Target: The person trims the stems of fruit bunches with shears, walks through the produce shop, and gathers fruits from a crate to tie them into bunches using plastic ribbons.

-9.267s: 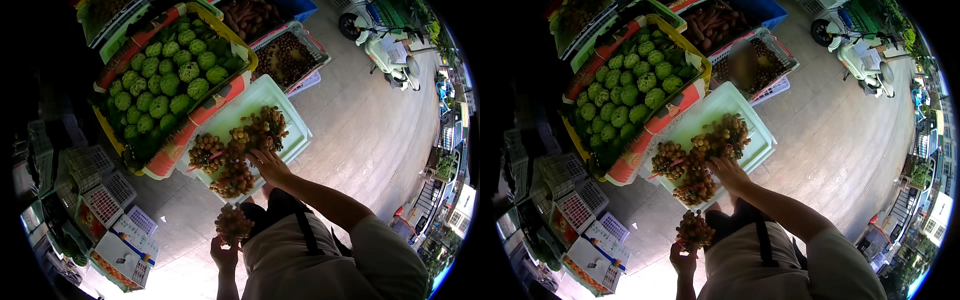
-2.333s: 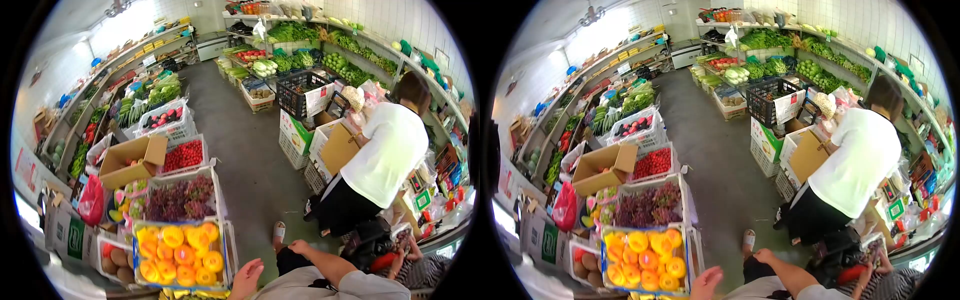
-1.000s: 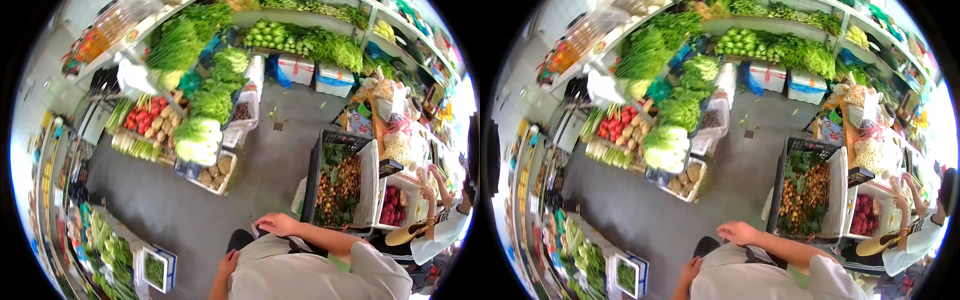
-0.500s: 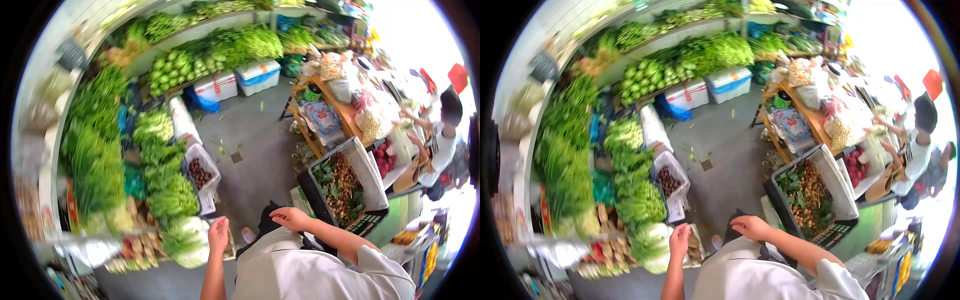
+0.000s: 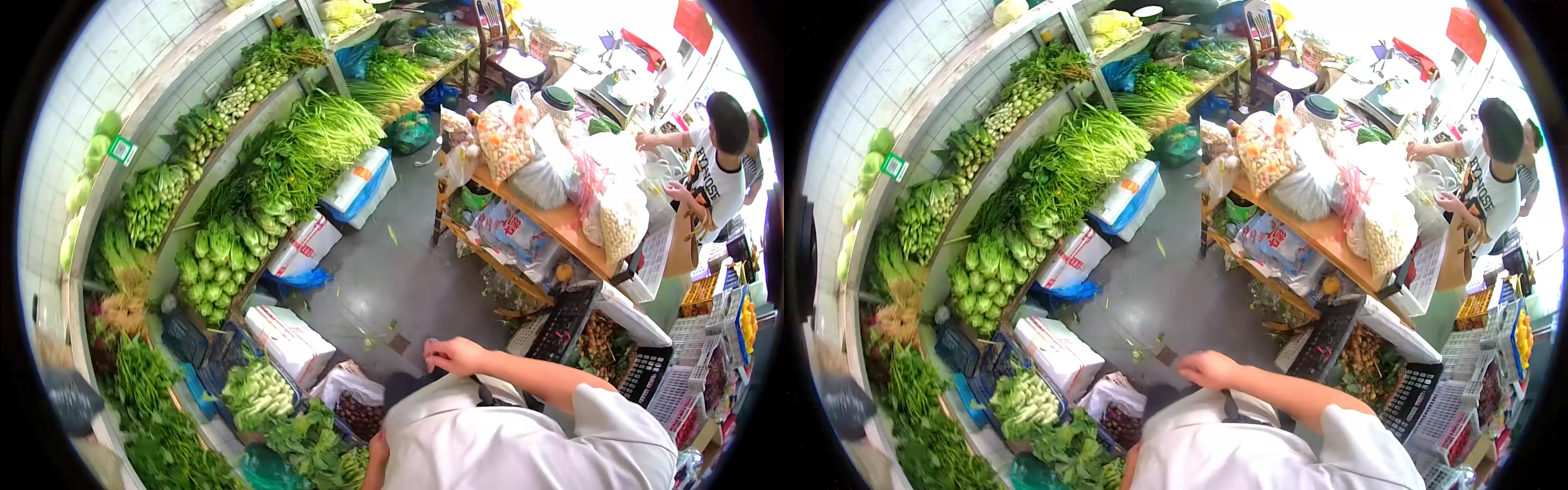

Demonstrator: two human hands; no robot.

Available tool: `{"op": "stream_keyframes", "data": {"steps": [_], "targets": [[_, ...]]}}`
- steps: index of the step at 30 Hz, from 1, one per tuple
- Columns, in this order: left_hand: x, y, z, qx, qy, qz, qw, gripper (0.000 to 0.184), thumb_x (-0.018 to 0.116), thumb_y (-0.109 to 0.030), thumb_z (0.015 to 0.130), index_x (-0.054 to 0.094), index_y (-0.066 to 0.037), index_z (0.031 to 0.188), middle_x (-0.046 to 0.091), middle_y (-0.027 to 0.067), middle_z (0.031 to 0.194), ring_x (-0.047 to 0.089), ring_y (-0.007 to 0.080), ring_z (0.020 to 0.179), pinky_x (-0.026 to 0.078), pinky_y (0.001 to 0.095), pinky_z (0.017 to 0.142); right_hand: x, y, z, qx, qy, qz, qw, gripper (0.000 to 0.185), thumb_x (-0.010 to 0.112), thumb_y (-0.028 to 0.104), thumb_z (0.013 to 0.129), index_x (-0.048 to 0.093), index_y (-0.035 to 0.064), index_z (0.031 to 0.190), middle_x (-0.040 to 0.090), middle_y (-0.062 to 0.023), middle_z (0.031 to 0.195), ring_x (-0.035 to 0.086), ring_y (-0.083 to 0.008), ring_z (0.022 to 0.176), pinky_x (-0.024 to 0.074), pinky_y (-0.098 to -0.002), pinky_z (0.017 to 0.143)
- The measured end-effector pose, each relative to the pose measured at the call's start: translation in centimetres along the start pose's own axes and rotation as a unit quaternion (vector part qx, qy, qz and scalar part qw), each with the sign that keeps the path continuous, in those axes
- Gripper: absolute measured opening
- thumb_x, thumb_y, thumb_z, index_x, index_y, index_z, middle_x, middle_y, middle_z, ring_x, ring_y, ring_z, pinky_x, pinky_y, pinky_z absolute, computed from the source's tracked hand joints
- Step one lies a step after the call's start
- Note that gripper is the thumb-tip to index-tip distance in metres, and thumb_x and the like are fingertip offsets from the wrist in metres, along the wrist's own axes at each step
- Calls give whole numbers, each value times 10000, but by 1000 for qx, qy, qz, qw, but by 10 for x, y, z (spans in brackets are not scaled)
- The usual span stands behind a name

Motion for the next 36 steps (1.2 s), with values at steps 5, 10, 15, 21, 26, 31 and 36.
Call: {"op": "stream_keyframes", "data": {"steps": [5,10,15,21,26,31,36], "targets": [[-49,-60,65,-57,122,-171,976,405,538,-348,1001,721,-46,1199,738,201,1113,693,373,1078,519,445,902,-81,46,145,-47,-54,-10,997,268,639,261,999,693,91,1198,722,-164,902,692,-335,777,550,-419,712],[-138,-280,151,245,24,290,925,352,502,-290,992,746,-36,996,727,219,1028,692,416,982,536,512,890,-168,19,271,-43,-125,-37,991,273,647,234,978,699,71,1190,732,-161,1004,700,-346,880,560,-427,790],[-181,-524,310,223,-21,195,955,479,710,-403,946,694,3,1201,761,169,1067,726,294,1013,556,405,918,-269,18,331,113,-227,41,967,272,657,232,974,713,65,1182,740,-160,1066,711,-354,955,570,-411,843],[-126,-922,342,334,121,150,922,401,674,-289,1004,646,0,1281,737,106,1091,686,167,947,543,309,849,-376,18,373,163,-437,276,841,261,626,191,1043,689,63,1261,669,30,867,581,-35,727,493,-226,627],[-5,-1135,345,338,221,144,903,418,644,-284,1026,617,4,1329,710,114,1158,668,154,943,549,292,816,-474,-16,404,129,-520,343,772,272,640,204,1040,683,65,1270,683,25,894,612,-34,802,512,-213,645],[89,-1243,346,514,189,495,675,464,689,-306,982,622,-2,1327,677,169,1248,684,274,1062,554,371,919,-581,-53,428,178,-600,392,674,319,677,266,1008,676,71,1261,708,-23,861,611,-80,744,515,-278,700],[159,-1334,348,468,201,586,630,487,684,-361,971,656,3,1292,682,221,1245,687,336,1090,533,407,961,-666,-92,404,245,-674,311,624,364,686,301,985,658,82,1274,727,-76,870,667,-172,734,528,-332,690]]}}
Point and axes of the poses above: each hand's wrist, its own z-axis towards the middle knuckle, its own x-axis out of the palm, y = z × x, the point moved 4 cm from there along z, towards the middle knuckle
